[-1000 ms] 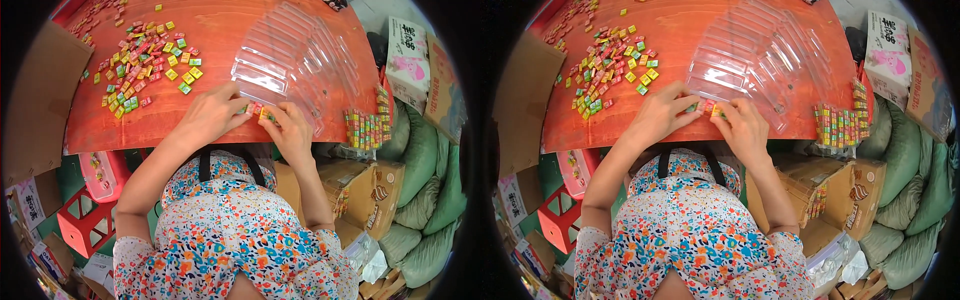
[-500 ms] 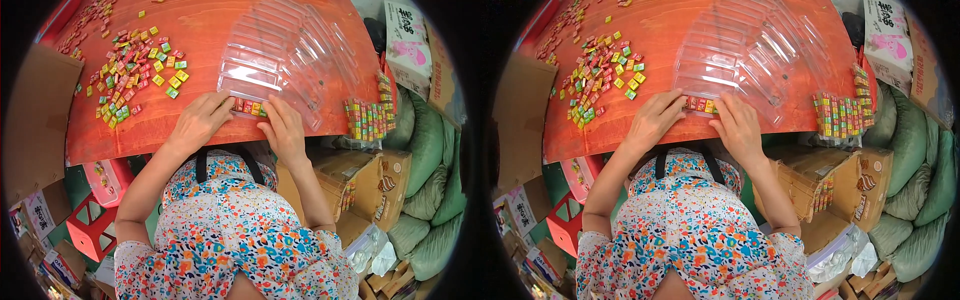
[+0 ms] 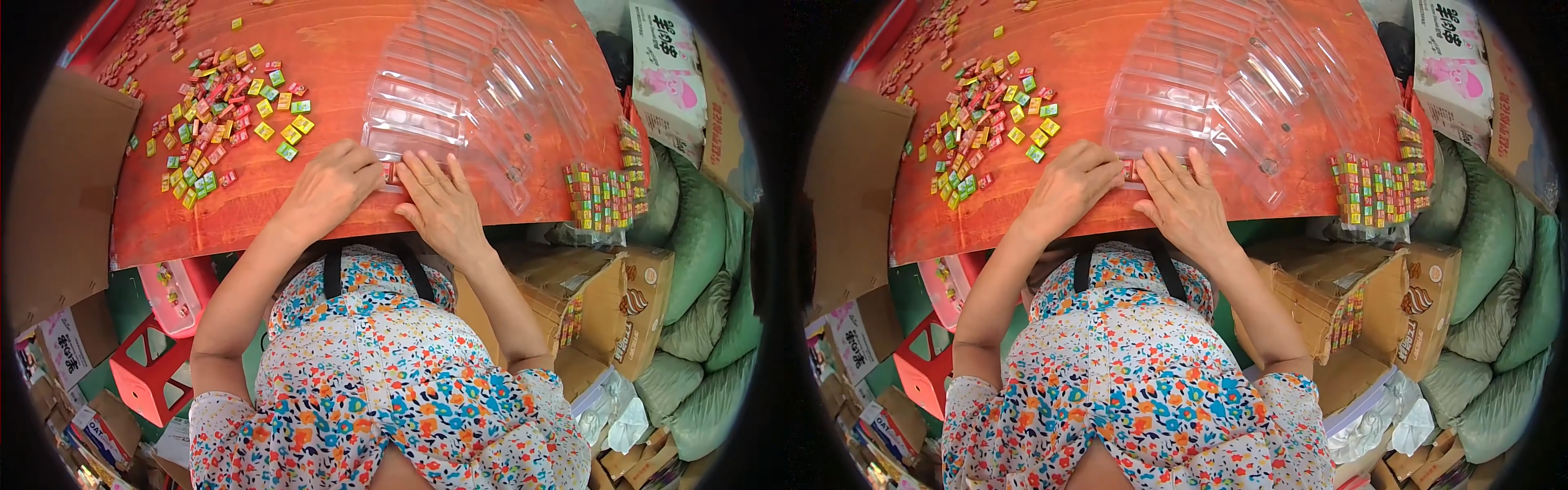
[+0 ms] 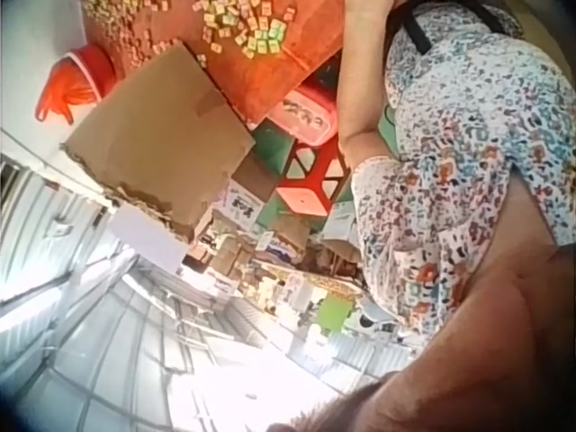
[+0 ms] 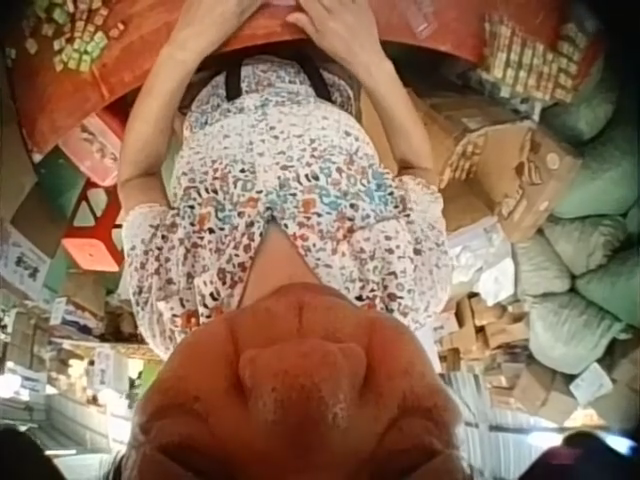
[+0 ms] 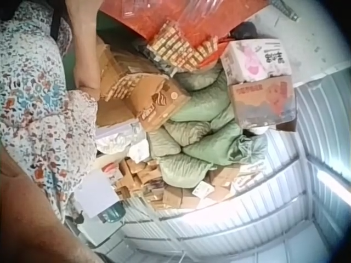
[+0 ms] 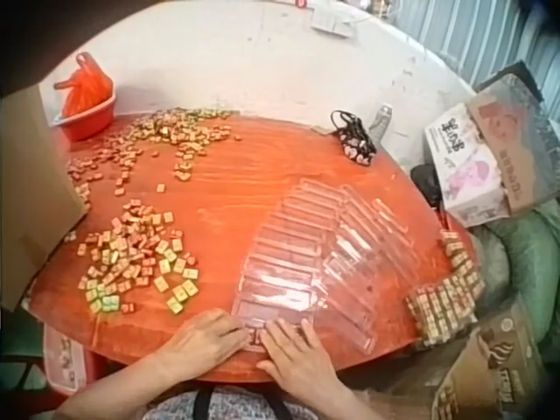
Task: Sorting and placing small colorful square objects into transparent plastic trays at a workbench.
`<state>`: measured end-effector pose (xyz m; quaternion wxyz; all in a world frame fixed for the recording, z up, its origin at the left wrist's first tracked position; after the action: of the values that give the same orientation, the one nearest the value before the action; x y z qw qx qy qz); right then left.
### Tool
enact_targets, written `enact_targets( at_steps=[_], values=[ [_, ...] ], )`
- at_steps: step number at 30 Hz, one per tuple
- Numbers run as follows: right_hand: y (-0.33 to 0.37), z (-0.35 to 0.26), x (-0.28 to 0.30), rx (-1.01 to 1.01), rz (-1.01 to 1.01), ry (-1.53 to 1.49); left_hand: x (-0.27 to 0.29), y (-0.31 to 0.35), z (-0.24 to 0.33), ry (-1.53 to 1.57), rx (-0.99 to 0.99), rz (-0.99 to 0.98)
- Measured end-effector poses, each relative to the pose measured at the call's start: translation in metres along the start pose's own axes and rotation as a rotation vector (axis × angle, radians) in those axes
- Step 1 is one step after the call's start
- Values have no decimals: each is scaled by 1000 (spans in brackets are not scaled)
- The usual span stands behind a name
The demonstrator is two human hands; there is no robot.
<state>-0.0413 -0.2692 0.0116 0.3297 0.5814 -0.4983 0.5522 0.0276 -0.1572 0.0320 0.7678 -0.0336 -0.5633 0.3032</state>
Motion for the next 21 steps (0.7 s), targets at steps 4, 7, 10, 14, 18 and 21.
enact_targets(
  at_steps=[4,7,10,14,18,21],
  values=[
    [6,8,5,3,38,-152,-4,4,4,44,3,9],
    [5,12,15,-25,99,-201,0,6,3,106,55,119],
    [2,14,27,-54,200,-168,2,8,2,128,90,153],
    [-2,18,37,-145,274,-98,2,4,13,42,18,71],
    [-5,22,30,-146,234,-185,-4,-2,17,27,24,-44],
    [-8,22,29,-180,207,-223,-4,-3,15,45,35,-78]
  ],
)
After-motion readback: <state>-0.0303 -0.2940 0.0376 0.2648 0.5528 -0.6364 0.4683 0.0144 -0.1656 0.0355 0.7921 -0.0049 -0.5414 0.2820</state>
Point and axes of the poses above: each hand's wrist, its own y-axis away from the middle knuckle, its own x-axis out of the back of the hand, z = x × y, the point moved 8 cm from there along -y, towards the middle knuckle, and after that the axes turned 5 degrees about -z, right-handed, at the moved point
